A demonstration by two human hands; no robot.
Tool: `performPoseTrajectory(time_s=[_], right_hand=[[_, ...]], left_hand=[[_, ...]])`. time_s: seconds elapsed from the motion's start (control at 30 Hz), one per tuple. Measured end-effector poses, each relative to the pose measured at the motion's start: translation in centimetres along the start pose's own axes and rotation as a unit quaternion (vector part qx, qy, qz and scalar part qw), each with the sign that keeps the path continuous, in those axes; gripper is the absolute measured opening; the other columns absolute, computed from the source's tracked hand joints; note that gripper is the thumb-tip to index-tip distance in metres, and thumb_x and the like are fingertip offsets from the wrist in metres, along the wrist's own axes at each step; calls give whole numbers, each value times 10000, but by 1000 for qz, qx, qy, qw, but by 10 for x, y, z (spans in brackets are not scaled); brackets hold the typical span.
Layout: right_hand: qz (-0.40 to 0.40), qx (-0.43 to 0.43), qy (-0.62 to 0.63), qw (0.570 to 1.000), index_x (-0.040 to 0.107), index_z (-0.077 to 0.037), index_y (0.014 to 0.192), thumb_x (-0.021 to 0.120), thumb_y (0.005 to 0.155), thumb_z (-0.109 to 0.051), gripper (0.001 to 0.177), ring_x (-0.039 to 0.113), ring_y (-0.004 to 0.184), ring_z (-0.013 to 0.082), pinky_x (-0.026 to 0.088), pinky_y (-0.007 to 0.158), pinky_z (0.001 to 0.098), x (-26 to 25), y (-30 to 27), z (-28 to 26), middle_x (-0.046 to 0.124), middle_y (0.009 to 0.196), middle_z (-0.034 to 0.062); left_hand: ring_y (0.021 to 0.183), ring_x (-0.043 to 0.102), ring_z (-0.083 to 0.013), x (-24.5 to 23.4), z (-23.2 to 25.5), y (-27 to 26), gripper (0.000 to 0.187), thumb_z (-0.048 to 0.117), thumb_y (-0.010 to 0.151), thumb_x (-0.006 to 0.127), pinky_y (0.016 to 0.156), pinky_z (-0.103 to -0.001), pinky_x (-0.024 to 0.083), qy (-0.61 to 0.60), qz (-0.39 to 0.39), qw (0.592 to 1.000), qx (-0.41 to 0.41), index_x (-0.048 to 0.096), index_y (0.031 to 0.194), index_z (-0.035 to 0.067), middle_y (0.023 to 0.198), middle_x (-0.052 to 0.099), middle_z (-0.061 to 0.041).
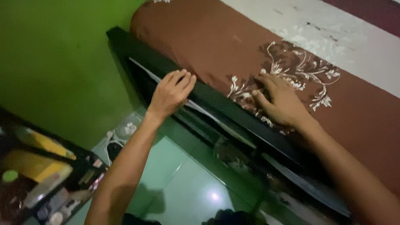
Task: The person smooths and tucks a brown and white patterned bedsheet onto a single bed. They work along the sides and corners, pressing the fabric flat and aligning it with the bed frame. The person uses both hands to adjust the sheet and ensure it is neatly arranged.
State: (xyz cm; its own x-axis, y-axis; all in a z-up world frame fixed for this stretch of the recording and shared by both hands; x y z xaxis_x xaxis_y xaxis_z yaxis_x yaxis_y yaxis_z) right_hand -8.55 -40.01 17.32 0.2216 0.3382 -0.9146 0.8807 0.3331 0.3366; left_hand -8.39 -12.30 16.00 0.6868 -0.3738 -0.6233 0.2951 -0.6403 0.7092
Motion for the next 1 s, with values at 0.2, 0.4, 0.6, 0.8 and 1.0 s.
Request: performPoseTrajectory(time_s=[0.2, 0.4, 0.6, 0.8, 1.0], right_hand=[[-16, 4, 26, 1000, 548, 12, 1441, 460, 1065, -482, 628, 443, 1406, 426, 316, 1177, 557, 0, -6, 0, 492, 1515, 248], [-5, 13, 37, 999, 655, -56, 1353, 499, 1042, -442, 520, 612, 1227, 427, 466, 1098, 516, -16, -30, -13, 658, 1328, 232], [-69, 25, -37, 997, 655, -64, 1346, 509, 1066, -539, 570, 627, 1227, 448, 430, 1147, 573, -39, -103, -20, 678, 1277, 268], [-98, -14, -215, 972, 288, -155, 1596, 722, 779, -638, 1044, 158, 1538, 383, 151, 1088, 789, -38, -189, -24, 124, 1692, 159], [-78, 12, -233, 969, 249, -178, 1611, 734, 774, -639, 1072, 149, 1550, 365, 97, 1113, 805, -40, -192, -27, 150, 1688, 135]], left_hand=[[1260, 613, -347, 11, 6, -10, 442, 32, 856, 661, 1135, -446, 475, 42, 23, 997, -57, 667, 1294, -32, 1304, 674, -174], [1362, 517, -353, 11, 31, -2, 601, 96, 840, 663, 1160, -512, 395, 188, -69, 967, -156, 558, 1427, 12, 1430, 586, -146], [1419, 441, -369, -43, 97, -16, 709, 209, 778, 738, 1155, -585, 356, 102, -159, 957, -222, 530, 1445, 89, 1470, 560, -141], [1468, 379, -316, -16, 149, -41, 796, 320, 775, 774, 1182, -646, 287, 22, -293, 905, -309, 462, 1481, 128, 1539, 469, -104], [1545, 281, -285, 49, 176, -44, 969, 385, 770, 771, 1181, -668, 257, 32, -318, 901, -294, 322, 1561, 51, 1641, 331, -134]])
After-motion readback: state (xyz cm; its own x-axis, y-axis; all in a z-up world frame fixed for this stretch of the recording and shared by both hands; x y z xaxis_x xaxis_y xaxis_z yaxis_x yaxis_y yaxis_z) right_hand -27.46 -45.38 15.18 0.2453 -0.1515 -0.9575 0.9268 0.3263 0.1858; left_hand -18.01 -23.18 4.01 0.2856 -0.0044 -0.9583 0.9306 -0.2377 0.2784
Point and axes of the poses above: each hand's wrist, its own y-axis towards the middle knuckle, its own x-axis out of the palm, z = x × y, the point moved 8 cm from there along y, towards the middle knuckle
